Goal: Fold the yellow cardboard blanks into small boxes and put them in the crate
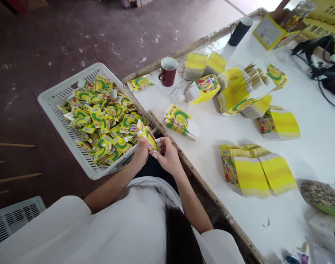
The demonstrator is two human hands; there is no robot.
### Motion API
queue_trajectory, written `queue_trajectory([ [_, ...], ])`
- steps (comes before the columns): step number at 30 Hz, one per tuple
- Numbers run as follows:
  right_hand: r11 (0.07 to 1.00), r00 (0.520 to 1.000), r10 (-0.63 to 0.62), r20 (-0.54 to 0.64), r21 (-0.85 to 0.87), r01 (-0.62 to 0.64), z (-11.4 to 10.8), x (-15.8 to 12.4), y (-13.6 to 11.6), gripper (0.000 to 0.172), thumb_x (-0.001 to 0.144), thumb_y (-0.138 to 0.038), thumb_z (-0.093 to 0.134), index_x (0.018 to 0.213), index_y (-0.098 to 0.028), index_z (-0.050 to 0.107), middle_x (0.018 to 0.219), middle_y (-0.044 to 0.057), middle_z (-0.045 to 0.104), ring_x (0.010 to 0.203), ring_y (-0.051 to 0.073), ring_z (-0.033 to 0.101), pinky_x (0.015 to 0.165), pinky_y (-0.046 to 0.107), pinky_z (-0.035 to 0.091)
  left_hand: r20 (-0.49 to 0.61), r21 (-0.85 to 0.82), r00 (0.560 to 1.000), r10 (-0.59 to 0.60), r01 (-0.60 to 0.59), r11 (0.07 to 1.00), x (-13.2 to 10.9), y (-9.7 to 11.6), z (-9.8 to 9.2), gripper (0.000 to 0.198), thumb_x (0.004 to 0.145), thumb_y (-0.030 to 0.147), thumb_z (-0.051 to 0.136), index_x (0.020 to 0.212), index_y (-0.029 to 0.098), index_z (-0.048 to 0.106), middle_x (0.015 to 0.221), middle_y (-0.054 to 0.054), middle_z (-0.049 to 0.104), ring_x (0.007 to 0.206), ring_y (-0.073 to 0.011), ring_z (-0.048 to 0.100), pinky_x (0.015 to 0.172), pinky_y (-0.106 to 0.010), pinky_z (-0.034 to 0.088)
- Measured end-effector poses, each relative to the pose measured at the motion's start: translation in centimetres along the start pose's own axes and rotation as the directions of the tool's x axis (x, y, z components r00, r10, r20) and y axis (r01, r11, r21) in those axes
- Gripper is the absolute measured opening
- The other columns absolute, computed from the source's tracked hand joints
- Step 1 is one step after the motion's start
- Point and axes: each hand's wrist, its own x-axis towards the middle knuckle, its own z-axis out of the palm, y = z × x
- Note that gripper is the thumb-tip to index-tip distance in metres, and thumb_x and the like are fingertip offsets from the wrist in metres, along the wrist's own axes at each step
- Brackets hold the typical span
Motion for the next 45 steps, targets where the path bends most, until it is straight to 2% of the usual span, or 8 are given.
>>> queue_trajectory([
  [5, 0.98, 0.997, -0.074, 0.018, -0.182, 0.076, 0.6, -0.3, -1.2, 0.012, 0.086, -0.023, 0.06, 0.098, -0.023, 0.06, 0.088, 0.003, 0.067, 0.077, 0.019, 0.062, 0.072, 0.033, 0.052, -0.162, 0.109, 0.98, 0.115, -0.098, 0.989, 0.3, 0.5, 0.0, 0.046, 0.077, 0.058, 0.078, 0.091, 0.025, 0.051, 0.081, 0.004, 0.052, 0.07, -0.0125, 0.05, 0.069, -0.026, 0.046],
  [12, 0.993, 0.99, -0.029, -0.136, -0.12, 0.013, -1.7, 0.2, -1.5, 0.014, 0.088, -0.033, 0.063, 0.097, -0.023, 0.065, 0.088, 0.003, 0.074, 0.076, 0.021, 0.069, 0.071, 0.035, 0.057, -0.009, -0.091, 1.0, 0.027, -0.027, 0.996, 0.6, 0.9, -0.9, 0.044, 0.082, 0.062, 0.075, 0.1, 0.023, 0.065, 0.096, -0.001, 0.071, 0.084, -0.0165, 0.066, 0.079, -0.028, 0.053],
  [18, 0.878, 0.938, -0.308, -0.158, -0.427, 0.217, -4.0, -0.5, -2.4, 0.019, 0.092, -0.017, 0.056, 0.096, -0.026, 0.071, 0.09, 0.003, 0.074, 0.082, 0.022, 0.068, 0.076, 0.037, 0.055, 0.045, -0.054, 0.992, 0.119, -0.116, 0.992, 1.9, 4.3, -2.8, 0.056, 0.078, 0.068, 0.076, 0.113, 0.025, 0.067, 0.109, -0.005, 0.074, 0.099, -0.0206, 0.07, 0.091, -0.032, 0.054],
  [21, 0.718, 0.901, -0.432, -0.043, -0.621, 0.314, -4.5, -0.8, -2.9, 0.027, 0.097, -0.015, 0.054, 0.091, -0.03, 0.075, 0.088, 0.004, 0.073, 0.086, 0.023, 0.064, 0.089, 0.043, 0.052, 0.234, 0.125, 0.941, 0.247, -0.281, 0.952, 2.2, 6.9, -3.9, 0.08, 0.07, 0.075, 0.078, 0.131, 0.026, 0.059, 0.131, -0.011, 0.067, 0.123, -0.0286, 0.064, 0.109, -0.041, 0.047],
  [24, 0.627, 0.876, -0.471, 0.104, -0.659, 0.415, -3.8, -1.2, -2.8, 0.028, 0.098, -0.016, 0.056, 0.093, -0.036, 0.076, 0.089, 0.002, 0.072, 0.096, 0.024, 0.063, 0.112, 0.051, 0.04, 0.543, 0.441, 0.837, 0.07, -0.355, 0.824, 1.5, 8.3, -3.8, 0.087, 0.055, 0.052, 0.096, 0.129, 0.024, 0.06, 0.127, -0.011, 0.065, 0.124, -0.0338, 0.061, 0.112, -0.047, 0.045],
  [30, 0.893, 0.875, -0.347, -0.336, -0.405, 0.198, -2.1, -1.0, -0.8, 0.067, 0.09, -0.049, 0.068, 0.148, -0.026, 0.045, 0.145, 0.016, 0.054, 0.139, 0.037, 0.047, 0.119, 0.061, 0.036, 0.524, 0.652, 0.852, 0.003, -0.403, 0.642, -0.5, 5.8, -2.0, 0.066, 0.064, 0.025, 0.082, 0.124, 0.02, 0.055, 0.118, -0.011, 0.058, 0.114, -0.033, 0.06, 0.102, -0.048, 0.051],
  [36, 0.995, 0.988, 0.065, -0.141, 0.085, -0.054, -0.2, -0.3, -0.2, 0.054, 0.091, -0.062, 0.063, 0.129, -0.024, 0.065, 0.11, 0.009, 0.075, 0.121, 0.032, 0.064, 0.11, 0.051, 0.049, 0.543, 0.6, 0.827, 0.148, -0.505, 0.621, -1.4, 3.0, -1.7, 0.065, 0.068, 0.02, 0.076, 0.124, 0.027, 0.045, 0.123, -0.01, 0.056, 0.113, -0.0304, 0.062, 0.09, -0.041, 0.054],
  [45, 0.994, 0.998, -0.061, 0.004, -0.088, 0.061, -0.3, -0.7, -0.2, 0.062, 0.096, -0.06, 0.056, 0.148, -0.025, 0.054, 0.141, 0.011, 0.066, 0.141, 0.03, 0.053, 0.12, 0.05, 0.042, 0.482, 0.651, 0.874, 0.063, -0.405, 0.642, -1.3, 2.4, -1.4, 0.047, 0.072, 0.022, 0.074, 0.111, 0.026, 0.048, 0.107, -0.006, 0.058, 0.092, -0.0275, 0.066, 0.077, -0.038, 0.053],
])
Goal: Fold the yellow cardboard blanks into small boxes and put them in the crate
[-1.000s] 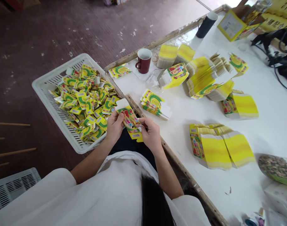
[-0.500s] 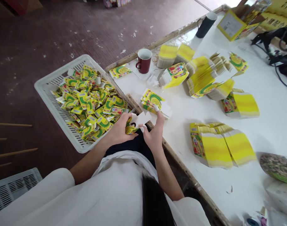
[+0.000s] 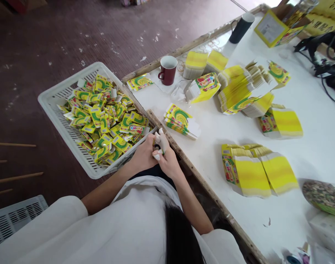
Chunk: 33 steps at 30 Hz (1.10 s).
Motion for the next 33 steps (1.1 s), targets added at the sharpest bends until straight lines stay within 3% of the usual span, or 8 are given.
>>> queue_trajectory([
  [6, 0.967, 0.991, -0.104, -0.085, -0.243, 0.08, -0.5, -0.4, 1.4, 0.057, 0.103, -0.03, 0.044, 0.159, -0.025, 0.042, 0.151, 0.01, 0.059, 0.141, 0.026, 0.056, 0.118, 0.046, 0.047, -0.14, -0.021, 0.988, 0.063, -0.066, 0.998, 0.2, -0.9, 0.2, 0.066, 0.065, 0.015, 0.071, 0.125, 0.023, 0.046, 0.125, -0.013, 0.056, 0.122, -0.0363, 0.058, 0.103, -0.049, 0.049],
  [9, 0.954, 0.982, -0.14, -0.126, -0.284, 0.1, -0.5, -0.4, 2.3, 0.059, 0.103, -0.031, 0.044, 0.161, -0.025, 0.037, 0.152, 0.013, 0.058, 0.141, 0.028, 0.055, 0.116, 0.05, 0.048, -0.078, 0.118, 0.997, 0.014, -0.004, 0.993, 0.1, -1.1, -0.6, 0.059, 0.066, 0.014, 0.071, 0.121, 0.024, 0.052, 0.122, -0.012, 0.061, 0.121, -0.0373, 0.059, 0.105, -0.054, 0.047],
  [14, 0.883, 0.969, -0.203, 0.138, -0.402, 0.242, -1.2, -0.4, 2.5, 0.048, 0.099, -0.029, 0.052, 0.147, -0.027, 0.056, 0.165, 0.014, 0.039, 0.151, 0.032, 0.042, 0.117, 0.052, 0.046, 0.016, 0.248, 0.999, -0.048, 0.042, 0.968, 0.3, -0.4, -2.6, 0.055, 0.065, 0.026, 0.082, 0.115, 0.023, 0.06, 0.114, -0.011, 0.067, 0.109, -0.0366, 0.066, 0.097, -0.048, 0.052],
  [22, 0.883, 0.924, -0.223, 0.312, -0.337, 0.327, -4.2, 1.0, 1.5, 0.019, 0.097, -0.028, 0.055, 0.114, -0.024, 0.064, 0.137, 0.016, 0.057, 0.133, 0.03, 0.056, 0.108, 0.051, 0.051, 0.122, 0.255, 0.992, -0.04, 0.008, 0.967, 0.9, 0.9, -3.3, 0.054, 0.067, 0.034, 0.083, 0.116, 0.023, 0.064, 0.114, -0.01, 0.067, 0.103, -0.034, 0.068, 0.09, -0.044, 0.054],
  [25, 0.924, 0.964, -0.227, 0.137, -0.284, 0.258, -2.3, 0.6, 1.9, 0.041, 0.095, -0.045, 0.063, 0.126, -0.022, 0.05, 0.142, 0.02, 0.051, 0.138, 0.034, 0.05, 0.112, 0.055, 0.047, 0.02, 0.193, 0.998, -0.053, 0.048, 0.98, 0.4, 0.8, -2.2, 0.055, 0.063, 0.022, 0.082, 0.114, 0.022, 0.063, 0.114, -0.011, 0.068, 0.106, -0.0353, 0.067, 0.096, -0.046, 0.052],
  [28, 0.96, 0.976, -0.216, 0.022, -0.177, 0.217, -1.2, 0.6, 2.5, 0.072, 0.088, -0.056, 0.071, 0.141, -0.022, 0.035, 0.141, 0.02, 0.052, 0.128, 0.032, 0.059, 0.108, 0.052, 0.051, -0.138, -0.104, 0.983, -0.123, 0.109, 0.989, 0.2, -0.2, -1.6, 0.062, 0.057, 0.023, 0.09, 0.112, 0.023, 0.061, 0.11, -0.008, 0.07, 0.103, -0.0307, 0.067, 0.095, -0.042, 0.053],
  [30, 0.962, 0.979, -0.201, -0.045, -0.195, 0.189, -1.9, 1.4, 2.8, 0.066, 0.087, -0.055, 0.071, 0.137, -0.024, 0.041, 0.129, 0.014, 0.06, 0.113, 0.028, 0.065, 0.101, 0.049, 0.055, -0.334, -0.418, 0.911, -0.241, 0.086, 0.905, 0.6, -1.3, -2.2, 0.067, 0.056, 0.035, 0.095, 0.112, 0.024, 0.059, 0.105, -0.004, 0.069, 0.098, -0.0244, 0.068, 0.091, -0.036, 0.055],
  [33, 0.933, 0.939, -0.157, -0.305, -0.356, 0.04, -4.7, 3.9, 3.2, 0.031, 0.092, -0.04, 0.065, 0.116, -0.023, 0.055, 0.111, 0.01, 0.065, 0.098, 0.026, 0.065, 0.091, 0.047, 0.056, -0.53, -0.766, 0.645, -0.551, -0.084, 0.638, 1.9, -3.1, -4.1, 0.052, 0.071, 0.055, 0.086, 0.104, 0.025, 0.058, 0.108, -0.004, 0.067, 0.105, -0.0193, 0.067, 0.095, -0.03, 0.054],
])
